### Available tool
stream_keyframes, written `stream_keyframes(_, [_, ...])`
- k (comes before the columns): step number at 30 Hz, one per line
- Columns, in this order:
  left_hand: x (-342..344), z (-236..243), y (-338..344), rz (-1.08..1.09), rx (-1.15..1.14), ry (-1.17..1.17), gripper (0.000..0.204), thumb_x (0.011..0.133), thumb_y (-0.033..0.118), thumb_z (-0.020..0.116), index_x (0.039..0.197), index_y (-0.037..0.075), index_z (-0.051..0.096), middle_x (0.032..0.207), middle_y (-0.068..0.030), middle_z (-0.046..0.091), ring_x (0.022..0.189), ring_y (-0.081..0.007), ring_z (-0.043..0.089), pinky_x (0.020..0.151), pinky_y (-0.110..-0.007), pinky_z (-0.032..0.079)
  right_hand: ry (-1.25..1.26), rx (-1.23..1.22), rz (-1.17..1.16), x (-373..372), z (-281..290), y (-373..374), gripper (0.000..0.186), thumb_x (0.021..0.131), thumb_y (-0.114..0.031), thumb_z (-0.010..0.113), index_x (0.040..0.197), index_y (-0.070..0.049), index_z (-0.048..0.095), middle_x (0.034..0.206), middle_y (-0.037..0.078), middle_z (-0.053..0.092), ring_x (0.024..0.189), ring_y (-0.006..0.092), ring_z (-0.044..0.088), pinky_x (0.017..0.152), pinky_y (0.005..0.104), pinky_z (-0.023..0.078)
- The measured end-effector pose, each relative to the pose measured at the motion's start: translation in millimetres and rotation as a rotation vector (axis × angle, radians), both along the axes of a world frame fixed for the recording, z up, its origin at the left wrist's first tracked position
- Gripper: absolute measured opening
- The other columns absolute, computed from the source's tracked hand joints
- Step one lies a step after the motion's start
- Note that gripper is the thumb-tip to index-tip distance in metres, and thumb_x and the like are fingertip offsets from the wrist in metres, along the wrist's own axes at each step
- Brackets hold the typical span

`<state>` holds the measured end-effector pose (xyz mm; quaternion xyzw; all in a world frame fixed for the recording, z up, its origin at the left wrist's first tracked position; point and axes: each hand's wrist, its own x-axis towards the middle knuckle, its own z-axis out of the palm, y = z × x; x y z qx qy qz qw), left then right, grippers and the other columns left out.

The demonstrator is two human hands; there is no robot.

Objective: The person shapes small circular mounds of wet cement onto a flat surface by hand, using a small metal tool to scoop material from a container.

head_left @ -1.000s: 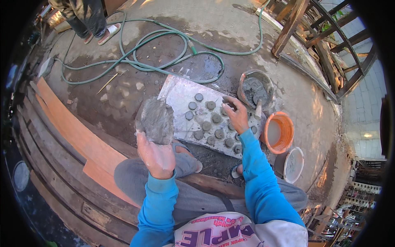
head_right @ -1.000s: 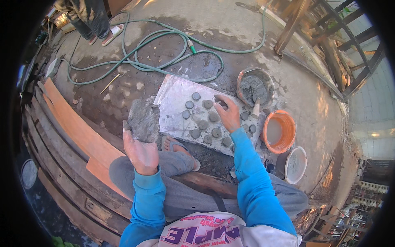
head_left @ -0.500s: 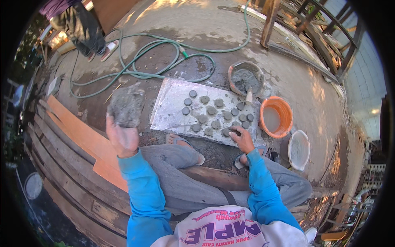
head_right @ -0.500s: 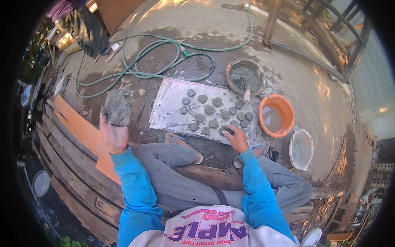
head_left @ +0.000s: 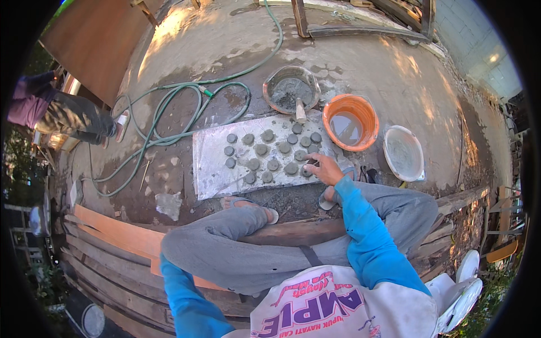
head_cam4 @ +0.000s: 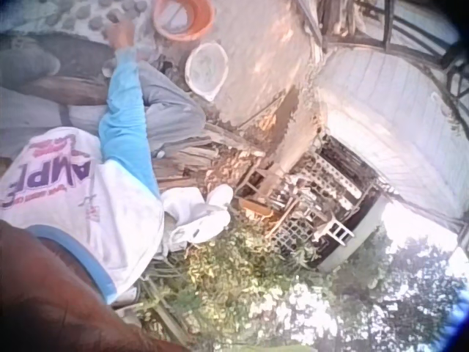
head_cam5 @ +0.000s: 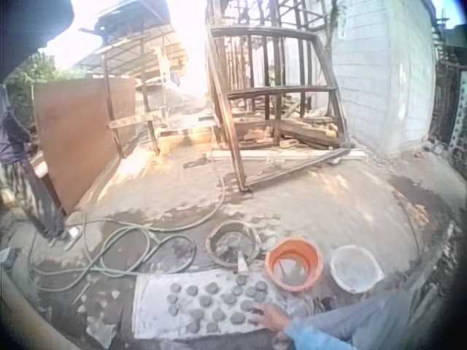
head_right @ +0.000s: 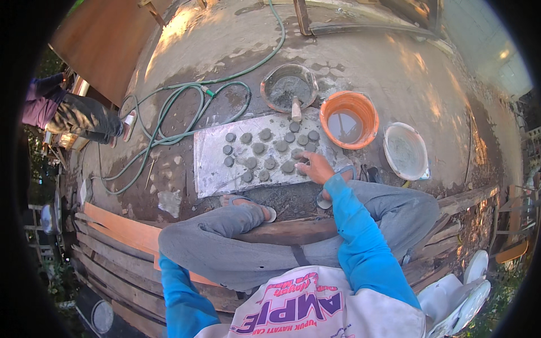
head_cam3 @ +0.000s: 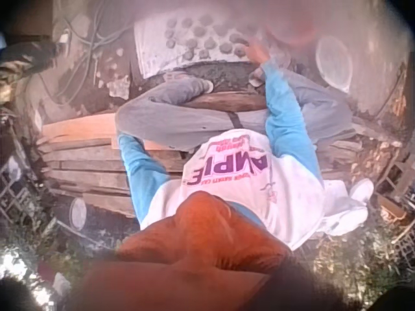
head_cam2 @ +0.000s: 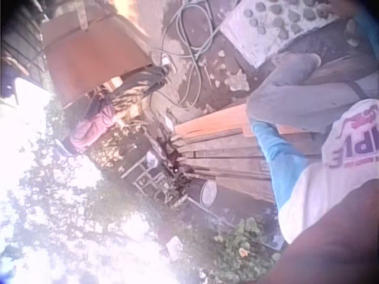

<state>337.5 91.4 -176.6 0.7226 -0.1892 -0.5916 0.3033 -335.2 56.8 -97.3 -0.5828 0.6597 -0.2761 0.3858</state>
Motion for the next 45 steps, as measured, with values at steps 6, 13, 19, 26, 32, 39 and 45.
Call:
stream_keyframes(6, [-110,-3,65,0.515,-0.655,-0.684,0.058,0.094,0.025,0.055,0.139,-0.001,0.030,0.138,-0.0168,0.042,0.127,-0.0289,0.042,0.101,-0.038,0.041,0.010,0.032,-0.143,-47,-15,3,0.040,0.083,-0.023,0.066,0.115,0.001,0.060,0.098,0.015,0.065,0.090,0.0236,0.063,0.077,0.0353,0.050])
stream_keyframes(13, [-128,149,73,0.722,-1.099,-0.474,0.073,0.091,0.028,0.062,0.147,0.006,0.021,0.147,-0.0163,0.034,0.135,-0.0302,0.034,0.108,-0.043,0.035,-0.117,0.128,-0.149,-16,-35,8,0.039,0.086,-0.017,0.064,0.121,-0.002,0.057,0.098,0.010,0.064,0.077,0.0150,0.060,0.058,0.0271,0.048])
stream_keyframes(19, [-133,165,82,0.675,-1.131,-0.351,0.074,0.093,0.039,0.056,0.148,0.006,0.017,0.148,-0.0179,0.030,0.138,-0.0346,0.028,0.110,-0.050,0.030,-0.076,0.119,-0.086,-1,-49,7,0.041,0.085,-0.015,0.065,0.122,0.000,0.056,0.095,0.010,0.064,0.073,0.0143,0.059,0.058,0.0275,0.048])
stream_keyframes(26, [-60,14,143,0.499,-0.221,-1.373,0.073,0.093,0.045,0.052,0.148,0.009,0.019,0.152,-0.0164,0.024,0.142,-0.0337,0.018,0.113,-0.053,0.019,-0.115,0.137,-0.120,0,-42,9,0.041,0.085,-0.015,0.064,0.123,0.000,0.056,0.093,0.010,0.064,0.073,0.0144,0.059,0.058,0.0272,0.048])
stream_keyframes(32, [-73,6,189,0.422,0.591,-1.255,0.080,0.091,0.061,0.040,0.150,0.012,0.016,0.156,-0.0118,0.013,0.144,-0.0319,0.009,0.112,-0.060,0.009,-0.056,-0.063,-0.146,-27,-76,8,0.039,0.083,-0.011,0.065,0.120,0.000,0.057,0.091,0.013,0.065,0.075,0.0175,0.061,0.065,0.0311,0.050])
stream_keyframes(39, [-88,-7,215,0.198,0.417,-1.139,0.091,0.083,0.066,0.049,0.150,0.015,0.015,0.157,-0.0114,0.011,0.144,-0.0330,0.007,0.113,-0.059,0.009,-0.097,0.079,-0.089,0,-77,16,0.039,0.080,-0.010,0.067,0.117,0.001,0.059,0.092,0.015,0.066,0.082,0.0237,0.063,0.074,0.0341,0.050])
stream_keyframes(45, [-43,3,287,-0.479,0.283,-1.075,0.132,0.049,0.066,0.079,0.150,0.012,0.012,0.156,-0.0165,0.008,0.144,-0.0354,0.005,0.113,-0.058,0.011,-0.090,0.190,-0.130,9,-57,18,0.039,0.080,-0.011,0.068,0.115,0.002,0.059,0.098,0.017,0.067,0.088,0.0256,0.064,0.080,0.0364,0.050])
